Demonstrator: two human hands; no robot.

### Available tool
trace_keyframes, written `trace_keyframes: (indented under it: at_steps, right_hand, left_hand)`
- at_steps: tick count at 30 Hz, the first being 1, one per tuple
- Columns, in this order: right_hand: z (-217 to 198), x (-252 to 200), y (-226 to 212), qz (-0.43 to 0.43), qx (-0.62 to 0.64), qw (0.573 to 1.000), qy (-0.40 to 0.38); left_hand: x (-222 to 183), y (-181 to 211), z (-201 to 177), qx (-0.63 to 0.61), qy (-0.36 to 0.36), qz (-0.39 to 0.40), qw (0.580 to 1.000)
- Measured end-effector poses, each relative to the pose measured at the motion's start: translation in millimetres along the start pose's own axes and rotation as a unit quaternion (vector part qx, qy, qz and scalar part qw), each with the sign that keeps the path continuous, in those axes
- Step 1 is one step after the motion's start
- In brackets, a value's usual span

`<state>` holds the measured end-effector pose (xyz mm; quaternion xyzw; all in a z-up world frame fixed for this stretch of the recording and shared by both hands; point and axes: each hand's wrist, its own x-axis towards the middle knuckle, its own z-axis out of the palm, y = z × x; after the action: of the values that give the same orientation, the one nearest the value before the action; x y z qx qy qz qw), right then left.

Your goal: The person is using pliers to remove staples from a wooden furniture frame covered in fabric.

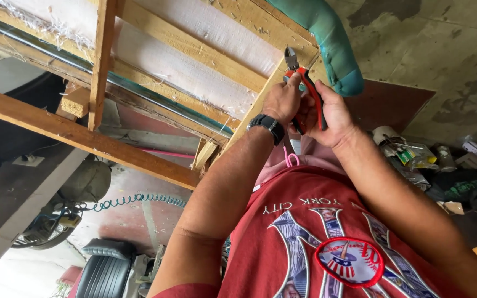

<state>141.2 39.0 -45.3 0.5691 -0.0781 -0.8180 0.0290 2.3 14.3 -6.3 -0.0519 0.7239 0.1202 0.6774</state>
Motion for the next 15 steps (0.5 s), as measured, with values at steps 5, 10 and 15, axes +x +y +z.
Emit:
trace_keyframes:
  at_steps: [5,10,15]
  right_hand:
    - [48.5,-34.5,-6.0,-0.015,0.017,0.999,-0.038]
    - [0.7,0.7,5.9,-0.021,-0.031,0.998,-0.048]
    - [-10.8,5.4,-3.1,-0.033,-0.11,0.992,-0.057]
  left_hand:
    - [1.1,1.0,-10.3,-0.001,-0.015,0.005,1.0]
    - [3.6,3.0,-13.4,0.012,-0.014,0.003,1.0]
    - [7.6,-3.9,-9.1,0.048,-0.046,0.023,0.998]
